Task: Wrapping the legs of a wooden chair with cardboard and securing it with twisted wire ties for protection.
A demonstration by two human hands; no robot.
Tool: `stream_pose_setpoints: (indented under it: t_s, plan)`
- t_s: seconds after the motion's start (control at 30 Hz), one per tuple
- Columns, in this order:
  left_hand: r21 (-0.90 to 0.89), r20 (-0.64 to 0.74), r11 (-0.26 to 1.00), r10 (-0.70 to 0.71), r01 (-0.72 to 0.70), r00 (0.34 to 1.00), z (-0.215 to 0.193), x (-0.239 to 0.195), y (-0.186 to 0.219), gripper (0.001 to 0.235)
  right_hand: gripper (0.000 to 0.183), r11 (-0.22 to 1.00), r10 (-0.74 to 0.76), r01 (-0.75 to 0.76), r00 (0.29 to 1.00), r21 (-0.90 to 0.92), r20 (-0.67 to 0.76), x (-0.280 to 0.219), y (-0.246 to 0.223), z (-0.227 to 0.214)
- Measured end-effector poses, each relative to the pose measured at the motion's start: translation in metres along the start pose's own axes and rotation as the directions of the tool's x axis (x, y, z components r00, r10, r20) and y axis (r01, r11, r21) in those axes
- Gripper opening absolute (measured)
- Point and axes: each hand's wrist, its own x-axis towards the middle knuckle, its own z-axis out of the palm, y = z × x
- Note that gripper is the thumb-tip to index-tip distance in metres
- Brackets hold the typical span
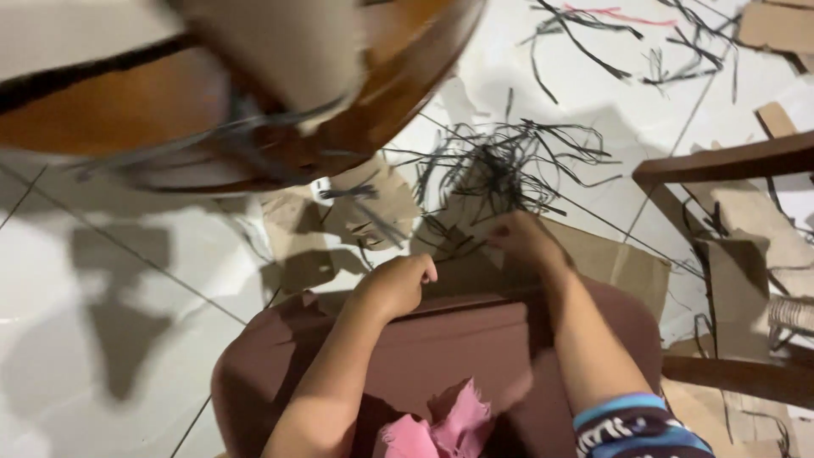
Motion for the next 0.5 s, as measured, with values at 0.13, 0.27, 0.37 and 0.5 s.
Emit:
stream_pose_setpoints:
  t_s: [0.13,0.27,0.37,0.5]
  plan:
    - [-0.010,0.117,0.999,-0.030,0.031,0.993,-0.008,0.008,0.042,0.028,0.032,0.995,-0.033,0.049,0.981,0.083,-0.189,0.081,0.015,0.070]
    - [0.021,0.214,1.000,-0.025,0.021,0.977,-0.008,0.023,0.053,0.027,0.024,0.982,-0.190,0.171,0.910,-0.082,-0.368,0.140,0.035,0.128]
    - [0.006,0.246,0.997,-0.072,0.073,0.967,-0.012,0.025,0.059,0.030,0.014,0.965,-0.246,0.257,0.850,-0.040,-0.466,0.149,0.038,0.138]
    - [-0.002,0.264,0.992,-0.123,0.128,0.957,-0.020,0.023,0.067,0.038,0.021,0.957,-0.246,0.290,0.811,-0.001,-0.531,0.145,0.001,0.136]
